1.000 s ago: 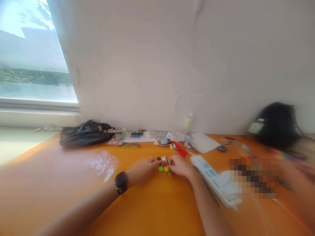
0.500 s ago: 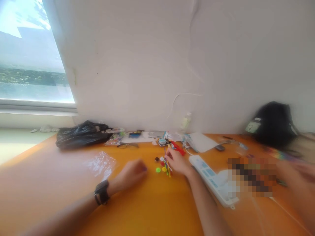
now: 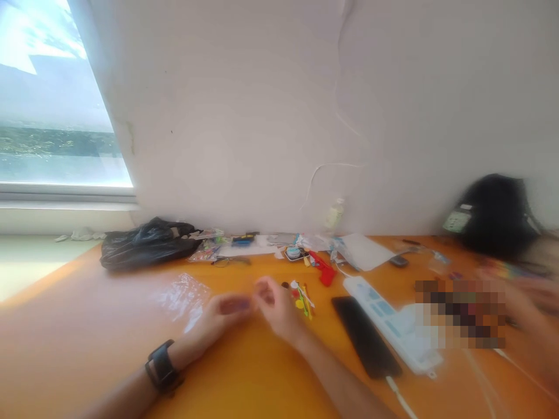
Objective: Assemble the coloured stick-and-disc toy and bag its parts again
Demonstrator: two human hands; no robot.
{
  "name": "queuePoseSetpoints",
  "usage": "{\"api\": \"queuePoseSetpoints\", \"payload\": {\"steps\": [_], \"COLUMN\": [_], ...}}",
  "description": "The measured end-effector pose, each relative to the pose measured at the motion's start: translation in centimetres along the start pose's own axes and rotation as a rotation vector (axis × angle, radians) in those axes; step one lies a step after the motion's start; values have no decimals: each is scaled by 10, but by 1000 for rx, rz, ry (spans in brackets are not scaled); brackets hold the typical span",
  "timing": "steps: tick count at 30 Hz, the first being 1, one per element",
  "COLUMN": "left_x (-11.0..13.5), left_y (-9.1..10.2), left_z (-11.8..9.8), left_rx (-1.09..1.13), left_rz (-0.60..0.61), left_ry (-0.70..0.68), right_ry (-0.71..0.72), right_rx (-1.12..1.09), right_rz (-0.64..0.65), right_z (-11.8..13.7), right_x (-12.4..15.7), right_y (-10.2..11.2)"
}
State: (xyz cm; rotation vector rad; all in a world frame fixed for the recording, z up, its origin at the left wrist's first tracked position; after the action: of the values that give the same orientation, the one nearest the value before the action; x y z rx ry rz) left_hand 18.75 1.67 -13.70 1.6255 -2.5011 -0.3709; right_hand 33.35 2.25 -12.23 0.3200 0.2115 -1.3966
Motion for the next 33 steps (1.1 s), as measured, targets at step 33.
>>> {"api": "queuePoseSetpoints", "payload": {"steps": [33], "left_x": [9], "left_y": [9], "left_z": [-23], "left_rx": [29], "left_rz": [-85], "left_ry": [-120], "right_ry": [149], "right_rx": [99], "right_rz": [98], "right_z": [19], "right_x": [13], "right_y": [-16]}}
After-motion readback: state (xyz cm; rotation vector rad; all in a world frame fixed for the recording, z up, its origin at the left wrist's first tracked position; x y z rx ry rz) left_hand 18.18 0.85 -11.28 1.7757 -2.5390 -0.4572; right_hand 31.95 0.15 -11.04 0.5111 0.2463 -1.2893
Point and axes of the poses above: each hand's wrist, its own x-axis away from the middle knuckle, its own y-axis out of the back of the hand, z = x × y, the point moved 10 cm from there along -x, towards the middle knuckle, and after that the axes turned 12 degrees about -x, right-handed, at the moved point
